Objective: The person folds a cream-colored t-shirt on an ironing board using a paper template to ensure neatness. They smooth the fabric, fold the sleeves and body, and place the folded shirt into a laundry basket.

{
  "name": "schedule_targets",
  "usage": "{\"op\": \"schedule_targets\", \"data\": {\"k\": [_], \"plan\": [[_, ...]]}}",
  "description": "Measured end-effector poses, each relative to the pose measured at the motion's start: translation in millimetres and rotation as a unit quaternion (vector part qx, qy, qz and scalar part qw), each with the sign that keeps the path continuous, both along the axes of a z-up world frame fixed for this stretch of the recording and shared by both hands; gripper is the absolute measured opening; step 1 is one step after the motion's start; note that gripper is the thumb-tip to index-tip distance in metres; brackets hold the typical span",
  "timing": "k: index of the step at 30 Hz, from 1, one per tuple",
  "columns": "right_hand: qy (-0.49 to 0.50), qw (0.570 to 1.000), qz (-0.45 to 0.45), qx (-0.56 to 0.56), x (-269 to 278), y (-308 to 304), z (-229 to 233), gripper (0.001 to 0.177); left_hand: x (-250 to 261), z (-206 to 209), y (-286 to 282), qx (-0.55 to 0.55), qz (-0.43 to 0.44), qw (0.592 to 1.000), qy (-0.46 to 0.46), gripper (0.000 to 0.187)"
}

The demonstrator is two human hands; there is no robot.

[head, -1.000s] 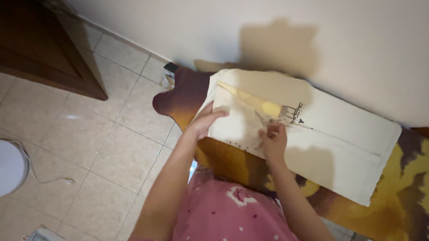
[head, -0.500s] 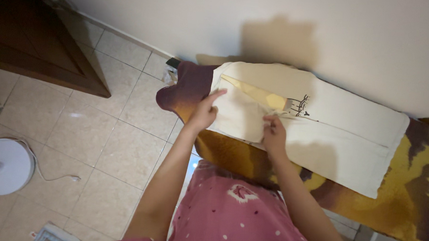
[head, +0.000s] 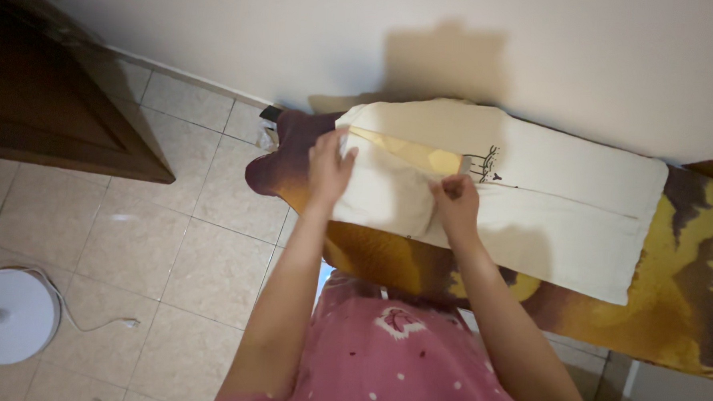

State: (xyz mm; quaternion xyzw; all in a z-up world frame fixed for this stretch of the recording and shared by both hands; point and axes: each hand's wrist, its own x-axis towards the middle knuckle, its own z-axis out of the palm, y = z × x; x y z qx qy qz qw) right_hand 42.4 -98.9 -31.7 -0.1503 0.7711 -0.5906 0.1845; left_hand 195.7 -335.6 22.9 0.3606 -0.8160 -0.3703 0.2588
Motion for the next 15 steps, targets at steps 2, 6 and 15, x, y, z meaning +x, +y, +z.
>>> {"op": "schedule_targets", "data": {"k": [2, 6, 15], "plan": [[-0.021, 0.999, -0.031, -0.007, -1.8, -7.3, -0.1, 0.025, -3.2, -13.5, -13.5, 0.018, -0.004, 1.0, 0.013, 0.042], [-0.209, 0.972, -0.07, -0.08, 0.0, -8.2, 6.6, 0.027, -10.8, -31.6, -31.0, 0.025, -0.019, 0.999, -0.016, 0.03], [-0.278, 0.948, -0.084, -0.127, -0.4, 2.3, 12.9, 0.033, -18.3, -11.2, -21.4, -0.143, 0.017, 0.985, -0.093, 0.02]]}}
